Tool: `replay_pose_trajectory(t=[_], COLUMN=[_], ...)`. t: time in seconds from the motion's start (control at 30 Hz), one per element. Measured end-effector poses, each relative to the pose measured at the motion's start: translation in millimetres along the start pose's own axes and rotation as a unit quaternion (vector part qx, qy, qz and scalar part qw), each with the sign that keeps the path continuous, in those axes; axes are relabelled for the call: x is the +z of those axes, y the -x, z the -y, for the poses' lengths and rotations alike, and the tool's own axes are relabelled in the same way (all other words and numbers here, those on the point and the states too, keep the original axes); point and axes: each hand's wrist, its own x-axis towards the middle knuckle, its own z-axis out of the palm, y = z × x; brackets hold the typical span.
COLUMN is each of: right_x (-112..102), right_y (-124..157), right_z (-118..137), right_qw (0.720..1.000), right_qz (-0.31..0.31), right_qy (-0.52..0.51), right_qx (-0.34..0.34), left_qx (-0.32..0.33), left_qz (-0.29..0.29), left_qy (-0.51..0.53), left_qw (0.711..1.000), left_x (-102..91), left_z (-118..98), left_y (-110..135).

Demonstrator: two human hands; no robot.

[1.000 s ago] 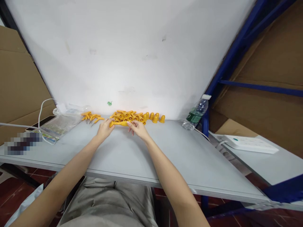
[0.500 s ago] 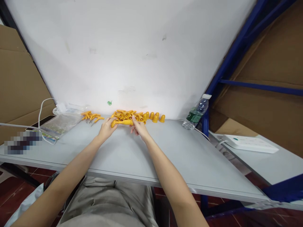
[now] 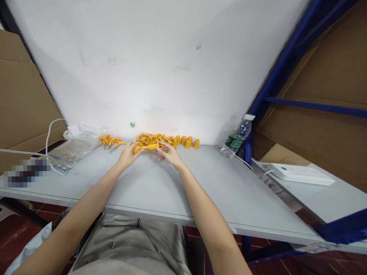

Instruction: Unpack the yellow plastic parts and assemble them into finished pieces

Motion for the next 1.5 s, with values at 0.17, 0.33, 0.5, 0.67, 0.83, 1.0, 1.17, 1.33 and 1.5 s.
replay_pose_trajectory(t=[0.17, 0.33, 0.5, 0.67, 0.83, 1.0, 1.17, 1.33, 1.5], right_x=[0.5, 3.4, -4.6, -18.2, -13.9, 0.5, 1.3, -28.3, -68.9], right_y=[0.3, -0.6, -6.7, -22.6, -43.4, -56.4, -57.3, -54.1, -43.6], right_z=[-0.8, -0.6, -0.2, -6.2, -17.2, -24.7, -18.3, -4.4, -28.3], right_qw=[1.0, 0.998, 0.972, 0.923, 0.897, 0.871, 0.86, 0.866, 0.838], right_qz=[-0.002, -0.035, -0.198, -0.269, -0.198, -0.128, -0.042, -0.107, -0.264], right_qy=[-0.014, -0.031, 0.051, 0.21, 0.353, 0.456, 0.5, 0.486, 0.473], right_qx=[0.003, -0.035, -0.119, -0.18, -0.175, -0.134, -0.091, -0.048, 0.063], left_qx=[-0.01, -0.003, 0.016, 0.014, 0.006, 0.006, 0.002, 0.003, 0.012], left_qz=[0.026, 0.067, 0.044, 0.043, 0.061, 0.074, 0.083, 0.088, 0.093], left_qy=[0.019, 0.066, 0.064, 0.055, 0.046, 0.049, 0.048, 0.054, 0.051], left_qw=[0.999, 0.996, 0.997, 0.997, 0.997, 0.996, 0.995, 0.995, 0.994], left_x=[-0.4, -0.3, 0.7, 5.1, 6.1, 5.6, 6.7, 6.9, 8.0], left_z=[1.6, -1.9, -2.1, 4.3, 6.1, 7.7, 9.6, 10.1, 10.7], left_y=[-0.1, 2.7, 4.6, 4.2, 4.8, 4.2, 4.2, 5.0, 4.8])
